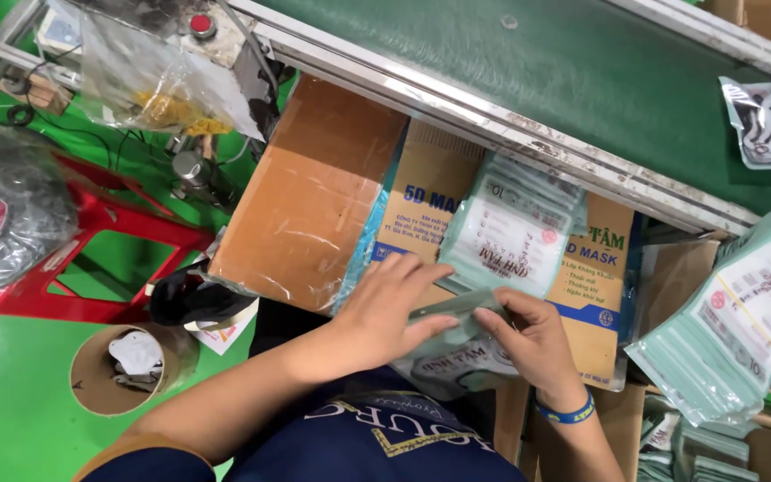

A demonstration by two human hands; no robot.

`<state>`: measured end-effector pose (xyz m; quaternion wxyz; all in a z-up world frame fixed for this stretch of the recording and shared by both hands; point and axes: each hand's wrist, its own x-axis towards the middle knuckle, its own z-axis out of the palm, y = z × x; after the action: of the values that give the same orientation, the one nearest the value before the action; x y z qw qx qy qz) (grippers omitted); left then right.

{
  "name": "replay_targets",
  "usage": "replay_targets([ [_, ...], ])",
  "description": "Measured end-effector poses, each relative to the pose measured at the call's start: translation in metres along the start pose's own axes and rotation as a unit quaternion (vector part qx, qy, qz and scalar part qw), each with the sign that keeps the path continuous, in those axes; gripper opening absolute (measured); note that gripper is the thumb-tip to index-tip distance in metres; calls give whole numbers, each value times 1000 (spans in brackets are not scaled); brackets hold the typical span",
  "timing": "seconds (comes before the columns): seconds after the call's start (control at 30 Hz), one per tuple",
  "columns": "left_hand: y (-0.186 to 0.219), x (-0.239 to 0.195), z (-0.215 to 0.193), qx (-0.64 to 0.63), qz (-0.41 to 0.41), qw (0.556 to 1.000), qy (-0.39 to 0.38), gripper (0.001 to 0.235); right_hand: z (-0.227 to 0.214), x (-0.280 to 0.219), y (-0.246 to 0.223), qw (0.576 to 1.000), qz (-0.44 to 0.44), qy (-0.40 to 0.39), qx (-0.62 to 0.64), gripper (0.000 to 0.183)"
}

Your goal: Packing masks from a conveyor belt into plastic bags.

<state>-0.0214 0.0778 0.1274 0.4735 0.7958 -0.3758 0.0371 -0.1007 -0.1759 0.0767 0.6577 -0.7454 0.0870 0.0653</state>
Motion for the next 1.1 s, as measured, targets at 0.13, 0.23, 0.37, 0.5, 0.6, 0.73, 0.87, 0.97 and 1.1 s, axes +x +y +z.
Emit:
replay_targets([
  [0.13, -5, 0, 10, -15, 2, 999, -29, 41, 19, -3, -25, 993, -87, 18, -75, 7],
  [0.23, -5, 0, 10, -6, -15, 995, -96, 14, 18, -6, -33, 983, -152, 25, -95, 7],
  [0.37, -11, 3, 1, -15, 22, 997, -79, 14, 9, -15, -45, 984, -134, 84, -83, 7],
  [0.5, -12, 6, -17, -37, 60, 993, -97, 13, 1, -26, -34, 988, -76, 133, -35, 6],
  [0.6, -19, -2, -23, -62, 61, 986, -144, 25, 7, -29, -41, 988, -103, 118, -10, 6],
  [0.73, -30, -9, -27, -54, 4, 982, -182, 30, 5, -18, -39, 988, -115, 102, -8, 7],
  [0.87, -54, -8, -16, -72, -65, 992, -86, 24, -57, 29, -41, 950, -168, 185, -186, 10],
  [0.97, -58, -4, -17, -130, -173, 976, 8, 15, -158, 71, -74, 874, -224, 330, -278, 28],
  [1.1, -72, -11, 4, -156, -167, 972, 52, 16, -223, 84, -100, 850, -296, 423, -106, 20],
])
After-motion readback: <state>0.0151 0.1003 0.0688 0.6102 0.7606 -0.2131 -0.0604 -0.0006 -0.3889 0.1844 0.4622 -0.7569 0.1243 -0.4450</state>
